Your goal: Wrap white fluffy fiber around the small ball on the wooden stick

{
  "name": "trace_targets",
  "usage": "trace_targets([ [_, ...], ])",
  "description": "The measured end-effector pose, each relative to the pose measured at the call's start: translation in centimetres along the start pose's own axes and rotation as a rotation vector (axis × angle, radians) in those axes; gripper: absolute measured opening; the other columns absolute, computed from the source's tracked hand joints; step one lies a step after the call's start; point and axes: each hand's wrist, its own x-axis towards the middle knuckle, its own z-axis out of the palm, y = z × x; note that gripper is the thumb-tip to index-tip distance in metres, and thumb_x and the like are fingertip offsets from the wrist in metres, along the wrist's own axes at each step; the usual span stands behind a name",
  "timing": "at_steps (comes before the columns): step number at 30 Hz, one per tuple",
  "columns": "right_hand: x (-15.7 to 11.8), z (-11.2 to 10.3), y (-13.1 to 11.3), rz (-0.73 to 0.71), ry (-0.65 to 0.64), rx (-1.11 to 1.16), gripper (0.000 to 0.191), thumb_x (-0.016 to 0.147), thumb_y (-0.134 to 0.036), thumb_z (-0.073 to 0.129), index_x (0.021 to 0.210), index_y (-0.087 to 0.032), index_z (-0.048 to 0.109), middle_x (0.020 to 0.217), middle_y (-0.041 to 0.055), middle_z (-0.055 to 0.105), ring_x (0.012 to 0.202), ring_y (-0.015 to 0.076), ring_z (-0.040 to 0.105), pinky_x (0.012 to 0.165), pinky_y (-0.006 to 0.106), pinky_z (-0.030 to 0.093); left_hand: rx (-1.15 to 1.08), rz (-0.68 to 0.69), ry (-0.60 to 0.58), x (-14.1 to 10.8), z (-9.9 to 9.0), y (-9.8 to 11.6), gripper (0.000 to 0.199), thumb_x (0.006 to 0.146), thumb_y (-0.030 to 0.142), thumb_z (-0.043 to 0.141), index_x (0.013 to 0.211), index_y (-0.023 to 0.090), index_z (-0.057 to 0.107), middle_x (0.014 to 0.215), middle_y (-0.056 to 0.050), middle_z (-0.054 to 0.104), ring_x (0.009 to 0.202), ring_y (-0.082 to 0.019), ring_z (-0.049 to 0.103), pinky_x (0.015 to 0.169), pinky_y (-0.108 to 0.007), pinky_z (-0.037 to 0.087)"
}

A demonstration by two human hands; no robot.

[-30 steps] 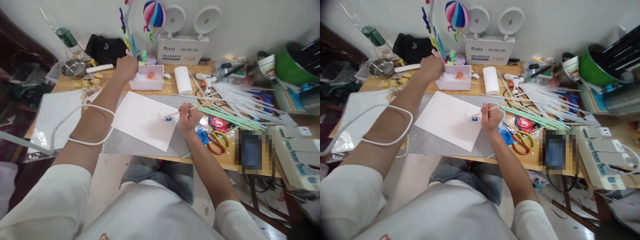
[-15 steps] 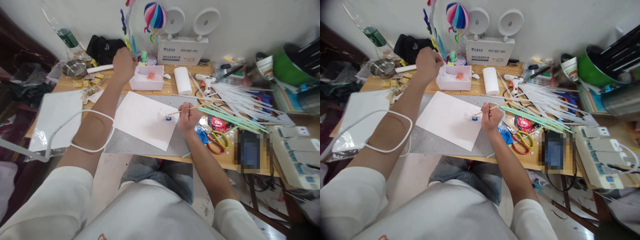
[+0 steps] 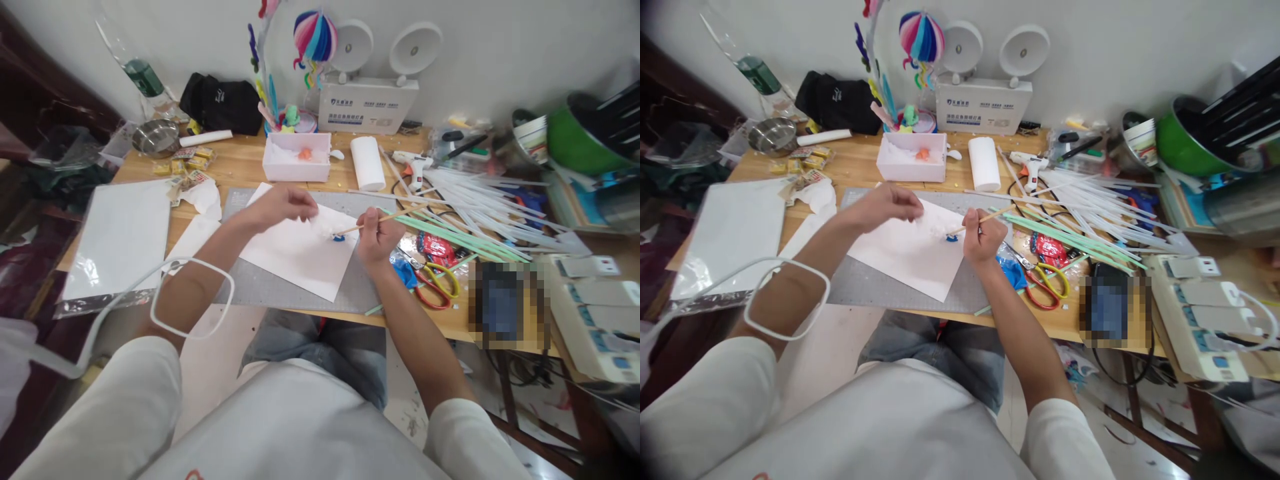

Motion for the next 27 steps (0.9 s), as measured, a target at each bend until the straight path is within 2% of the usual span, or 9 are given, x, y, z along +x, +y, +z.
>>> trace_targets([
  [2, 0.0, -0.1, -0.2, -0.042, -0.014, -0.018, 0.062, 0.102, -0.059, 0.034, 0.057, -0.022, 0.056, 0.045, -0.0015, 0.048, 0.046, 0.0112, 0.050, 0.054, 0.029, 0.036, -0.117, 0.005, -0.176, -1.1, 2.1, -1.0, 0.011, 0.081, 0.031, 0.076, 0.081, 0.020, 0.079, 0.074, -0.003, 0.075, 0.072, -0.018, 0.068, 0.072, -0.033, 0.056],
  [4, -0.1, -0.1, -0.3, -0.080, -0.029, -0.039, 0.062, 0.102, -0.057, 0.034, 0.056, -0.022, 0.056, 0.046, -0.0011, 0.049, 0.047, 0.0110, 0.050, 0.054, 0.029, 0.036, -0.170, 0.005, -0.212, -2.0, 4.0, -1.9, 0.009, 0.080, 0.029, 0.075, 0.083, 0.022, 0.081, 0.080, -0.002, 0.078, 0.076, -0.020, 0.069, 0.077, -0.035, 0.056],
  [7, -0.2, 0.0, -0.3, -0.131, -0.075, -0.051, 0.061, 0.103, -0.054, 0.034, 0.057, -0.022, 0.056, 0.046, -0.0012, 0.050, 0.046, 0.0107, 0.050, 0.053, 0.028, 0.035, -0.189, 0.008, -0.083, -2.7, 6.3, -2.8, 0.010, 0.079, 0.030, 0.074, 0.082, 0.023, 0.081, 0.085, -0.003, 0.079, 0.080, -0.022, 0.069, 0.079, -0.037, 0.055],
  [10, -0.4, 0.2, -0.2, -0.173, -0.109, -0.076, 0.059, 0.103, -0.052, 0.035, 0.056, -0.022, 0.054, 0.049, -0.0003, 0.054, 0.048, 0.0107, 0.051, 0.053, 0.028, 0.034, -0.146, 0.049, 0.054, -2.8, 7.6, -3.4, 0.011, 0.078, 0.030, 0.075, 0.082, 0.021, 0.081, 0.083, -0.004, 0.076, 0.074, -0.018, 0.066, 0.072, -0.032, 0.053],
  [14, -0.5, 0.4, 0.0, -0.173, -0.095, -0.142, 0.058, 0.104, -0.051, 0.033, 0.059, -0.022, 0.053, 0.052, 0.0010, 0.056, 0.051, 0.0120, 0.051, 0.055, 0.030, 0.032, -0.081, 0.091, 0.091, -2.8, 8.3, -3.7, 0.009, 0.081, 0.026, 0.075, 0.084, 0.022, 0.082, 0.085, -0.003, 0.075, 0.073, -0.014, 0.063, 0.069, -0.027, 0.050],
  [23, -0.4, 0.4, 0.3, -0.156, -0.074, -0.171, 0.055, 0.104, -0.052, 0.033, 0.062, -0.023, 0.053, 0.056, 0.0016, 0.057, 0.055, 0.0132, 0.052, 0.058, 0.031, 0.033, 0.057, 0.193, 0.146, -0.9, 9.0, -3.7, 0.011, 0.087, 0.023, 0.070, 0.088, 0.022, 0.081, 0.087, -0.004, 0.075, 0.075, -0.015, 0.064, 0.074, -0.029, 0.049],
  [27, -0.4, 0.3, 0.1, -0.164, -0.062, -0.170, 0.054, 0.104, -0.050, 0.034, 0.062, -0.022, 0.054, 0.056, 0.0016, 0.058, 0.055, 0.0131, 0.053, 0.058, 0.031, 0.034, 0.063, 0.200, 0.210, -0.2, 9.1, -4.2, 0.010, 0.088, 0.024, 0.071, 0.088, 0.022, 0.080, 0.087, -0.004, 0.073, 0.072, -0.014, 0.062, 0.072, -0.029, 0.048],
])
